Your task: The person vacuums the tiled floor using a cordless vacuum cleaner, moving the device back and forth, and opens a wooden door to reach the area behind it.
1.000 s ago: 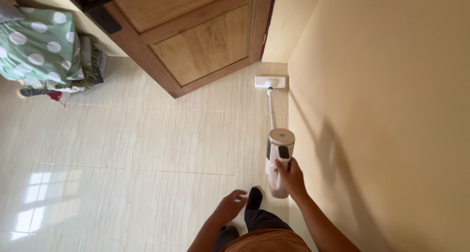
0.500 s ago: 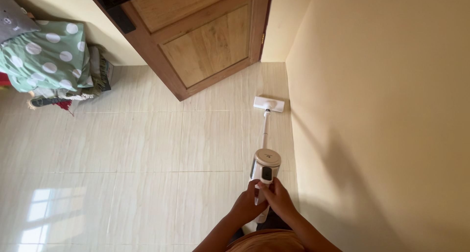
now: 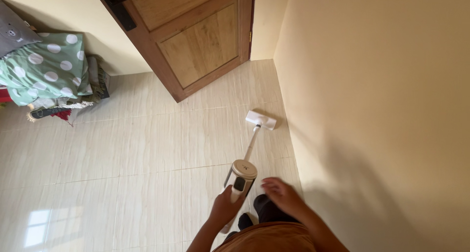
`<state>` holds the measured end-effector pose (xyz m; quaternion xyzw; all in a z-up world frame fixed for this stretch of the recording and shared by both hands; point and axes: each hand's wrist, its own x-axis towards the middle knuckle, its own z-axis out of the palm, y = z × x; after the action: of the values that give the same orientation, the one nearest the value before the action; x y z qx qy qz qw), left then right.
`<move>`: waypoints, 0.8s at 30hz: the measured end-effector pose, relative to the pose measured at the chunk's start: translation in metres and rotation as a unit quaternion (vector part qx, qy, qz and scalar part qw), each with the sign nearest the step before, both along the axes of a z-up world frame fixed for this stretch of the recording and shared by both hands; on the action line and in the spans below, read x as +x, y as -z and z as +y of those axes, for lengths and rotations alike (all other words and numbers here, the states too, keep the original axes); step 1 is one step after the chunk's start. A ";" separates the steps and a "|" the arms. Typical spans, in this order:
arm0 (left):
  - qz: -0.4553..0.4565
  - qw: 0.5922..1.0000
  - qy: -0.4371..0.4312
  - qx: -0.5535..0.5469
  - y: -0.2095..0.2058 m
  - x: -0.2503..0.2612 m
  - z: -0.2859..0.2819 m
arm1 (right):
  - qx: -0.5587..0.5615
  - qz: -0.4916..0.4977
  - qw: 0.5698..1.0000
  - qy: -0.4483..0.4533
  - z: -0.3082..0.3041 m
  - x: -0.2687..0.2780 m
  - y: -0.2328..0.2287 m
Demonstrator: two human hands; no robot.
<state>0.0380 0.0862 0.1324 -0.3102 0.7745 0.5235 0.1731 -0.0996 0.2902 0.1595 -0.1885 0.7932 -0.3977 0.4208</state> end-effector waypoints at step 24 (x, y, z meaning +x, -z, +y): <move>-0.133 0.987 0.072 -0.049 -0.122 0.098 -0.039 | 0.085 -0.029 0.991 0.097 0.058 0.043 -0.011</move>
<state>0.1356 0.0476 0.2546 -0.3281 0.7898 0.4251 0.2964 -0.0567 0.3485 0.1708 -0.0629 0.8261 -0.3733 0.4175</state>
